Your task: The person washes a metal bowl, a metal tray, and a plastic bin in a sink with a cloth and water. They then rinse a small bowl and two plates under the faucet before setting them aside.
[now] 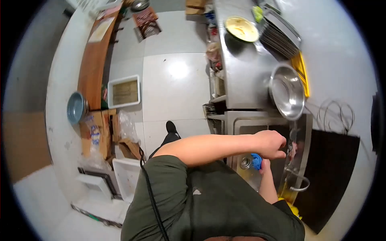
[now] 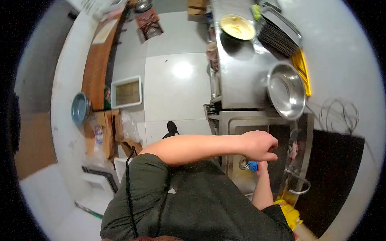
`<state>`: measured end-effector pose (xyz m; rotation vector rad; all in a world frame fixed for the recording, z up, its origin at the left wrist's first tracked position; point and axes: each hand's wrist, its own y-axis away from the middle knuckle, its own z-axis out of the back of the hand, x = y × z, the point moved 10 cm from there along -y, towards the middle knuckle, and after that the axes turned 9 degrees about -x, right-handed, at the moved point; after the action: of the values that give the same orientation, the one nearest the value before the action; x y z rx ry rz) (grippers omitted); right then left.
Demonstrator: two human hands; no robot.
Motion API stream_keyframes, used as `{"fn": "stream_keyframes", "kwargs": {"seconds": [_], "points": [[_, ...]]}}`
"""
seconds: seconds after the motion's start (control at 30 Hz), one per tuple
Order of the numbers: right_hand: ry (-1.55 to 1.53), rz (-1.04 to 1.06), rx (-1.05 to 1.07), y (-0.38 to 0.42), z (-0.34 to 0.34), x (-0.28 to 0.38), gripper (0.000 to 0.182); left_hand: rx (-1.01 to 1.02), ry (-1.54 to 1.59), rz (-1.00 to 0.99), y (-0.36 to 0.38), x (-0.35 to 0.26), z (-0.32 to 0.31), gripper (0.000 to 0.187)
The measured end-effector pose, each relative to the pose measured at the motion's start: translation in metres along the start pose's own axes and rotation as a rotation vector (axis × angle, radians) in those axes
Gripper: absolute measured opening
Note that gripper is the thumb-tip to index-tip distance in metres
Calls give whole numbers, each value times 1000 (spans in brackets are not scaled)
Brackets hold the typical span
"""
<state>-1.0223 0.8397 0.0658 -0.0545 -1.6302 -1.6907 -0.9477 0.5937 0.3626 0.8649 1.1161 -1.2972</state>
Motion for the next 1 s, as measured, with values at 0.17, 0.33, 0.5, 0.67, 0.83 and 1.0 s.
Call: {"fn": "stream_keyframes", "kwargs": {"seconds": [0.17,0.33,0.5,0.67,0.83,1.0], "points": [[345,-4,-48,-44,22,25,31,-204,78,-86,32,-8,66,36],[486,129,-138,-39,-18,117,33,-324,115,-100,68,3,117,36],[441,353,-166,-35,-92,198,35,-381,172,-30,115,21,187,34],[191,508,-221,12,-171,234,28,-470,132,63,161,49,268,29],[52,573,-301,20,-203,259,25,-517,308,303,183,143,322,23],[-42,524,-210,-41,-225,268,32,-616,212,544,204,215,397,23]]}}
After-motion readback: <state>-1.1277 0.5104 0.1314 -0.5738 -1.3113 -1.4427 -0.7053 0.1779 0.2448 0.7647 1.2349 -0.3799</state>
